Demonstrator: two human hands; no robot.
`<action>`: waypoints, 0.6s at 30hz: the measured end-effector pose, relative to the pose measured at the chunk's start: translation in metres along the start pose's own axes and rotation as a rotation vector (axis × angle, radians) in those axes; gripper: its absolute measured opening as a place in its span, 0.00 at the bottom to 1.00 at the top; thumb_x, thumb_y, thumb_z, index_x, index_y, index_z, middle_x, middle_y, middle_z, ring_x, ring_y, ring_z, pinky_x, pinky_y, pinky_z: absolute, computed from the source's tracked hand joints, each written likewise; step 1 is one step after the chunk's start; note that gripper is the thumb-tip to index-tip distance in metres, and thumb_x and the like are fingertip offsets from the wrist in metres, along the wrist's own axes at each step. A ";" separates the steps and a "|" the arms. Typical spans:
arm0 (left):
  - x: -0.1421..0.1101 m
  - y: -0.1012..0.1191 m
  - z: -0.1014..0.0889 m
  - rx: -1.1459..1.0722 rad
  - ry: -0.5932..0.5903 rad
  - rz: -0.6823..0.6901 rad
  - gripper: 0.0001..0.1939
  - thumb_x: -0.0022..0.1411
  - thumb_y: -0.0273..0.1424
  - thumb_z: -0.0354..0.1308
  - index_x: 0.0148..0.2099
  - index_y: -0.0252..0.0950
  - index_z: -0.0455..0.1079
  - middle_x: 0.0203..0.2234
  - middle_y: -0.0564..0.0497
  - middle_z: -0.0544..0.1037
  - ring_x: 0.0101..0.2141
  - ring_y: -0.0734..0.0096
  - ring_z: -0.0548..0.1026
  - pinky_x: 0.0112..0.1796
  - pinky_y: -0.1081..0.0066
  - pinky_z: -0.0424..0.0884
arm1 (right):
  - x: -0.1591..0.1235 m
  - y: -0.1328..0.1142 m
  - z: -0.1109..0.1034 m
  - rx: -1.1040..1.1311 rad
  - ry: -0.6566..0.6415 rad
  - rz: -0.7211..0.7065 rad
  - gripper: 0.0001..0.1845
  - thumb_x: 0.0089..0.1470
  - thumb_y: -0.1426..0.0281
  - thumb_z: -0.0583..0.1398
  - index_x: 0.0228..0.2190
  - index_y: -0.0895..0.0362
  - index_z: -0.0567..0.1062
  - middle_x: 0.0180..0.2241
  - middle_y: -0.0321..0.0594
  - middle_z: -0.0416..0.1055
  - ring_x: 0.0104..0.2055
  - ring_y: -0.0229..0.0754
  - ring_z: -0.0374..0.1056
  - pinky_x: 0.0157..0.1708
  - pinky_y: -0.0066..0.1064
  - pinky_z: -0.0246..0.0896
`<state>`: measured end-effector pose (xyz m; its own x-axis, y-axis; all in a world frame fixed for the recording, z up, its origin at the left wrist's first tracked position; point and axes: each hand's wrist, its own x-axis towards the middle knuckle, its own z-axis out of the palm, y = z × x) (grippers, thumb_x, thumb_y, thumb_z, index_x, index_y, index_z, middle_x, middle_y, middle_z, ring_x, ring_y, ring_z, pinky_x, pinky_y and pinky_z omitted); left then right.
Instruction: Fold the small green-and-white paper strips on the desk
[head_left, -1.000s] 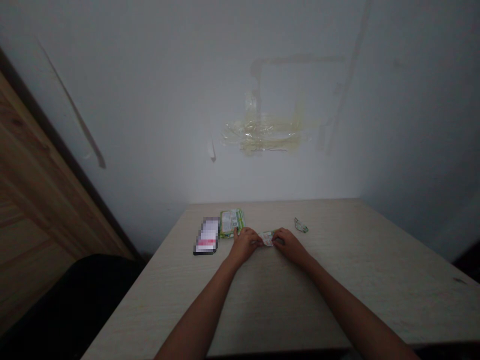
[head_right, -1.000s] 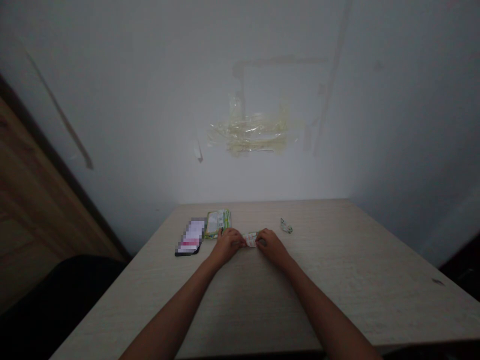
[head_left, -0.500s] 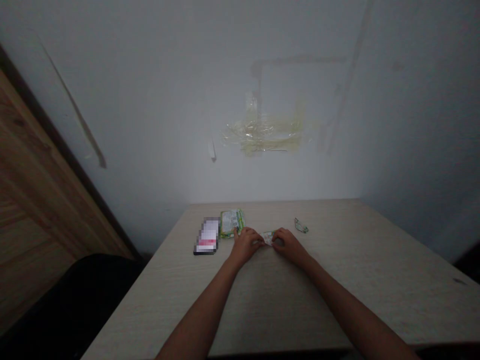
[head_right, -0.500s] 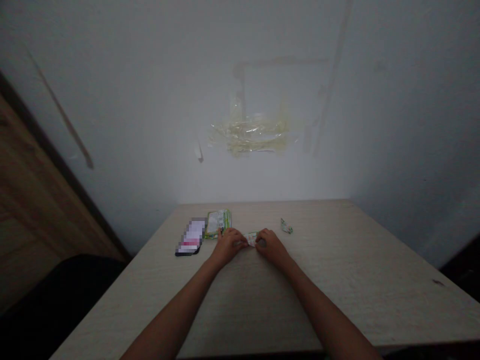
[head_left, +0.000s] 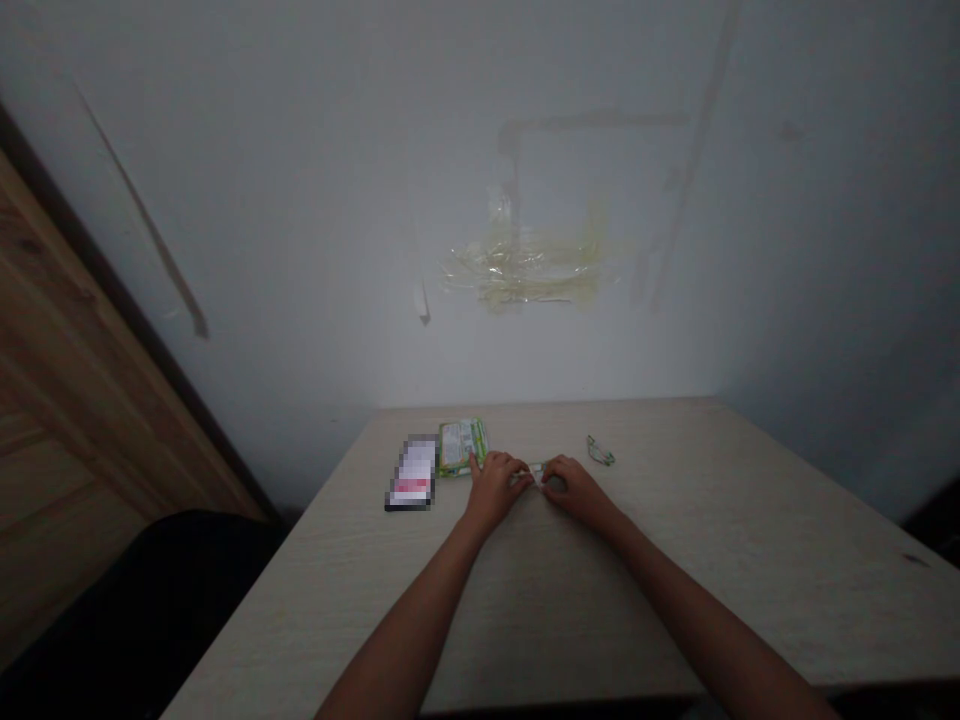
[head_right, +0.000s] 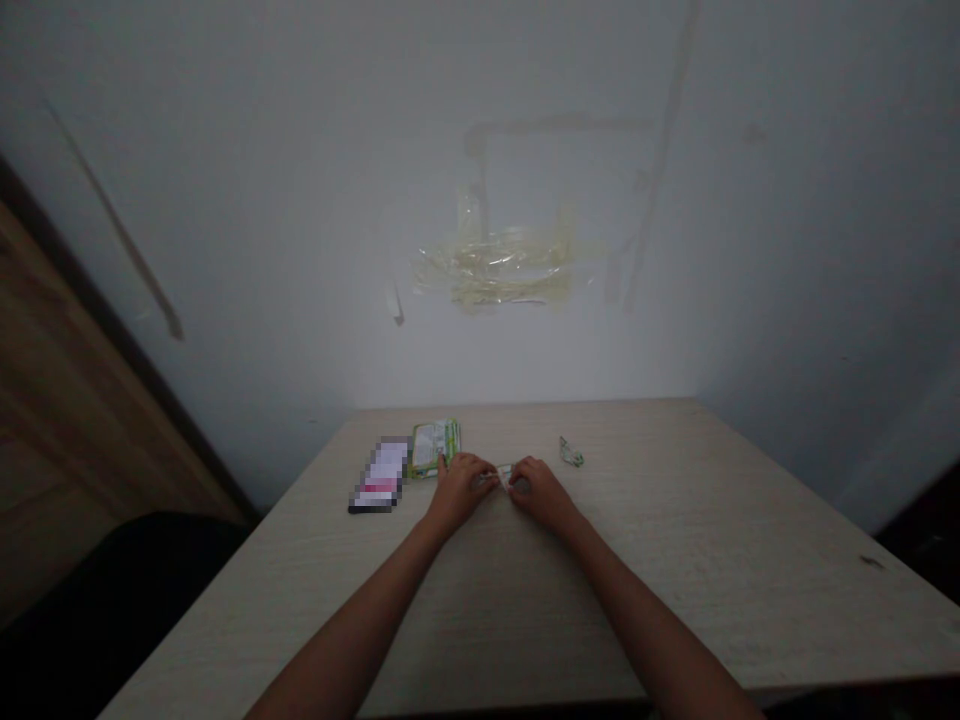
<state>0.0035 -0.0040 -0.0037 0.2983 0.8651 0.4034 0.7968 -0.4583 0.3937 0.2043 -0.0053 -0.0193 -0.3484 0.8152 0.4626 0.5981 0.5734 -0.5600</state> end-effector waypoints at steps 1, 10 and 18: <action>0.001 0.002 0.001 0.017 0.013 0.002 0.09 0.62 0.38 0.59 0.45 0.45 0.74 0.43 0.51 0.77 0.51 0.61 0.68 0.62 0.41 0.37 | 0.000 0.000 0.000 0.001 -0.002 0.003 0.04 0.51 0.73 0.60 0.32 0.56 0.73 0.37 0.41 0.71 0.43 0.44 0.66 0.47 0.36 0.59; 0.002 0.011 0.004 0.095 0.027 0.090 0.06 0.63 0.34 0.58 0.42 0.46 0.74 0.44 0.52 0.75 0.51 0.60 0.67 0.61 0.38 0.38 | 0.000 0.000 -0.001 0.014 -0.003 0.018 0.06 0.49 0.75 0.60 0.32 0.56 0.74 0.38 0.42 0.72 0.44 0.44 0.66 0.49 0.37 0.59; -0.003 0.010 0.001 0.030 -0.026 0.111 0.10 0.62 0.34 0.60 0.46 0.50 0.75 0.46 0.52 0.78 0.52 0.60 0.69 0.61 0.36 0.33 | -0.001 -0.002 -0.003 0.050 0.002 0.036 0.06 0.50 0.74 0.60 0.33 0.56 0.75 0.38 0.41 0.73 0.44 0.45 0.67 0.49 0.37 0.59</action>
<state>0.0112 -0.0111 -0.0016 0.3991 0.8146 0.4210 0.7736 -0.5456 0.3223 0.2052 -0.0073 -0.0166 -0.3257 0.8355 0.4426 0.5734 0.5468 -0.6102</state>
